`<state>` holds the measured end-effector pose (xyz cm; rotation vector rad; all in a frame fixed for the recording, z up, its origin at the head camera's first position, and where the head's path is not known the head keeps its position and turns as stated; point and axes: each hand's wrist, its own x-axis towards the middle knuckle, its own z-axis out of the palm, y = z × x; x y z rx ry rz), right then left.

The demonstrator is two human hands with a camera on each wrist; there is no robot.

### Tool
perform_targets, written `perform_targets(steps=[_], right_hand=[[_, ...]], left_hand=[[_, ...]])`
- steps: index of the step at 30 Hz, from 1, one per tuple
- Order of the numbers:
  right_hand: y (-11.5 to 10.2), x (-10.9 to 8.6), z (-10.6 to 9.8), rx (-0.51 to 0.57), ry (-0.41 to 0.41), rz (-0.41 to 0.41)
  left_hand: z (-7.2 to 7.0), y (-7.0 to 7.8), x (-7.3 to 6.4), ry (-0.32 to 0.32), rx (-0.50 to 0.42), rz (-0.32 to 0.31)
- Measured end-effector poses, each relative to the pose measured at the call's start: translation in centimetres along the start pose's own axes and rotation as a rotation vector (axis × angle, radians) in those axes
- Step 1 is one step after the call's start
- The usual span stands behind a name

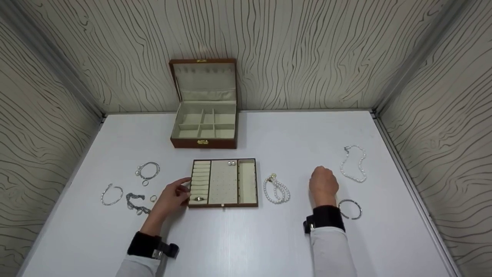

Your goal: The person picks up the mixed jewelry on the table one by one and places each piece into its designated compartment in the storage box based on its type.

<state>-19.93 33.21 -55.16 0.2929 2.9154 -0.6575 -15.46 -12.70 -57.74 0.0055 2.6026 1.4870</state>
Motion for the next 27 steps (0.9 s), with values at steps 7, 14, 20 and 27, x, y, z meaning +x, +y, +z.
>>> perform_targets(steps=[7,14,20,27], right_hand=[[0.2,0.0,-0.2,0.032,-0.028,0.024],[0.1,0.0,-0.4,0.06,-0.03,0.03],[-0.1,-0.2,-0.5,0.079,-0.034,0.032],[-2.2,-0.7,-0.4,0.199,-0.057,-0.025]], left_hand=[[0.0,0.1,0.1,-0.002,-0.01,0.011],[0.1,0.1,0.2,-0.002,-0.011,-0.046],[0.1,0.2,0.2,-0.001,-0.003,-0.047],[0.1,0.1,0.1,-0.007,-0.022,-0.028]])
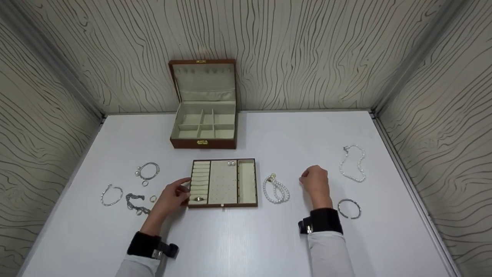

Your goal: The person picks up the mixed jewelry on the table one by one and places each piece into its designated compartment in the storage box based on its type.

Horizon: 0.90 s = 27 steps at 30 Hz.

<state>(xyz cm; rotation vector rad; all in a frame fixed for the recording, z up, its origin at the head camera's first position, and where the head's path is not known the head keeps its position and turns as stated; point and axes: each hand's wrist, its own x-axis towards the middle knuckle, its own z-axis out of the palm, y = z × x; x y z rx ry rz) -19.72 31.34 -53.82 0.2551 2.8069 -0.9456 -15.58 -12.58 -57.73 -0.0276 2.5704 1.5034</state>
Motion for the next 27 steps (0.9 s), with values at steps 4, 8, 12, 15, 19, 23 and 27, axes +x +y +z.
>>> perform_targets(steps=[4,8,12,15,19,23,27], right_hand=[[-2.0,-0.3,0.5,0.09,-0.084,-0.082],[-4.0,-0.8,1.3,0.169,-0.105,-0.173],[-5.8,-1.2,2.3,0.249,-0.088,-0.226],[-7.0,-1.4,3.2,0.372,-0.131,-0.23],[-8.6,-1.7,4.5,0.495,-0.21,-0.232],[-10.0,-2.0,5.8,0.517,-0.27,-0.257],[-11.4,-2.3,7.1,0.513,-0.323,-0.289]], left_hand=[[0.1,0.0,0.1,-0.001,0.005,-0.018],[0.0,-0.1,0.1,-0.003,0.01,-0.015],[0.0,-0.1,0.1,-0.006,0.012,-0.009],[0.0,-0.1,0.1,-0.006,0.019,-0.01],[0.0,-0.1,0.0,-0.006,0.027,-0.017],[0.0,-0.1,0.1,-0.003,0.029,-0.015],[0.0,-0.1,0.1,-0.002,0.028,-0.006]])
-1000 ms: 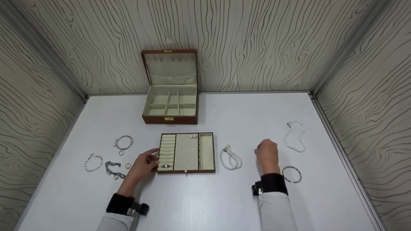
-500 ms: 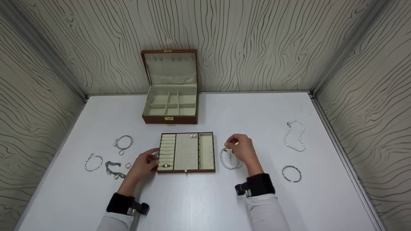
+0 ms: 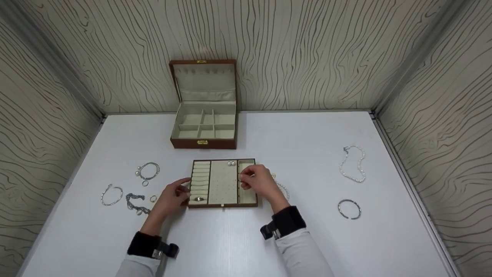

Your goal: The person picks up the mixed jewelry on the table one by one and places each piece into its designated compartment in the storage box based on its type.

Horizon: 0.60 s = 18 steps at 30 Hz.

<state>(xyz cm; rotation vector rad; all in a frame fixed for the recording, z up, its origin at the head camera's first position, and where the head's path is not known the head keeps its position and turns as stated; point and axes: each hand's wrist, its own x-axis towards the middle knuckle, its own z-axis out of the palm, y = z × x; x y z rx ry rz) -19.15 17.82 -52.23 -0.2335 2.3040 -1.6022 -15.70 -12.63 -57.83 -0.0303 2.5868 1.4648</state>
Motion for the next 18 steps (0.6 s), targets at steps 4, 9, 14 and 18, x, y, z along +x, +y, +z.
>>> perform_targets(steps=[4,9,14,18], right_hand=[[-0.4,0.5,2.0,0.017,-0.042,-0.014],[-0.7,1.2,4.5,0.017,-0.065,-0.035],[-0.9,1.9,6.5,-0.071,-0.077,-0.074],[-1.0,2.3,7.9,-0.203,-0.093,-0.169]], left_hand=[[0.0,0.1,0.0,0.001,-0.002,0.002],[0.0,0.1,0.0,-0.001,-0.017,-0.005],[-0.1,0.0,0.0,-0.005,-0.025,0.012],[-0.1,0.0,-0.2,-0.006,-0.036,0.005]])
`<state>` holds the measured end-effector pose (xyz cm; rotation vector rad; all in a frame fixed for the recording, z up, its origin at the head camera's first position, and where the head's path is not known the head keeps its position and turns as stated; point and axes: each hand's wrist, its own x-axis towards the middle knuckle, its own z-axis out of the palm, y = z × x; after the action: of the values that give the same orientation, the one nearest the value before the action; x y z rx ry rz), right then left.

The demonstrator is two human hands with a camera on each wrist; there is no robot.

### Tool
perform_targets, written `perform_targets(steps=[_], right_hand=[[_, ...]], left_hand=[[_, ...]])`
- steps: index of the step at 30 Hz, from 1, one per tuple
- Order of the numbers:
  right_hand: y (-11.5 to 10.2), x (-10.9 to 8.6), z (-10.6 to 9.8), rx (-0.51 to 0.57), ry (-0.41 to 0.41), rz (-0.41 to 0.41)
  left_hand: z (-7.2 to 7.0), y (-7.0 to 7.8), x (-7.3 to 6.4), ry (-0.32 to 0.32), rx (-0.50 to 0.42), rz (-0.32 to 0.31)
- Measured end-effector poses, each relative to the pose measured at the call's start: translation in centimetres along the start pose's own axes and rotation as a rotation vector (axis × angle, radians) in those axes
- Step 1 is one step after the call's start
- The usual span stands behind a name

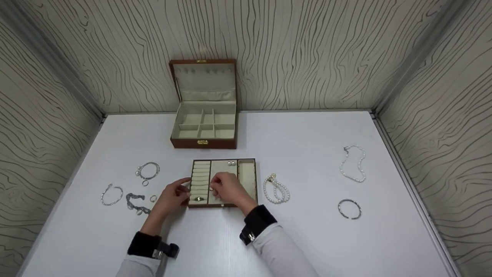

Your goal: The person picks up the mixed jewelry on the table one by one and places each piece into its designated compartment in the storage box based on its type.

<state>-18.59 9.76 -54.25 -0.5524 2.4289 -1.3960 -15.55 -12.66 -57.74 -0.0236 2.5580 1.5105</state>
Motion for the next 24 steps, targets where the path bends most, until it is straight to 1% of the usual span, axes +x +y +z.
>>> perform_targets(steps=[4,8,10,14,19,24], right_hand=[[-0.3,0.5,1.3,-0.081,-0.018,-0.032],[-0.5,1.0,2.4,-0.159,-0.011,-0.057],[-0.5,1.2,2.8,-0.197,0.0,-0.076],[-0.7,1.6,3.3,-0.231,0.012,-0.097],[-0.7,1.7,3.8,-0.266,0.017,-0.083],[-0.7,1.7,4.1,-0.286,0.016,-0.056]], left_hand=[[0.1,0.1,-0.1,0.004,-0.002,-0.028],[0.1,0.1,0.0,0.003,0.005,-0.037],[0.1,0.1,0.1,0.005,0.01,-0.035],[0.0,0.1,0.1,0.007,0.01,-0.004],[-0.1,0.1,0.0,0.012,0.002,0.013],[-0.1,0.1,0.1,0.012,0.011,-0.002]])
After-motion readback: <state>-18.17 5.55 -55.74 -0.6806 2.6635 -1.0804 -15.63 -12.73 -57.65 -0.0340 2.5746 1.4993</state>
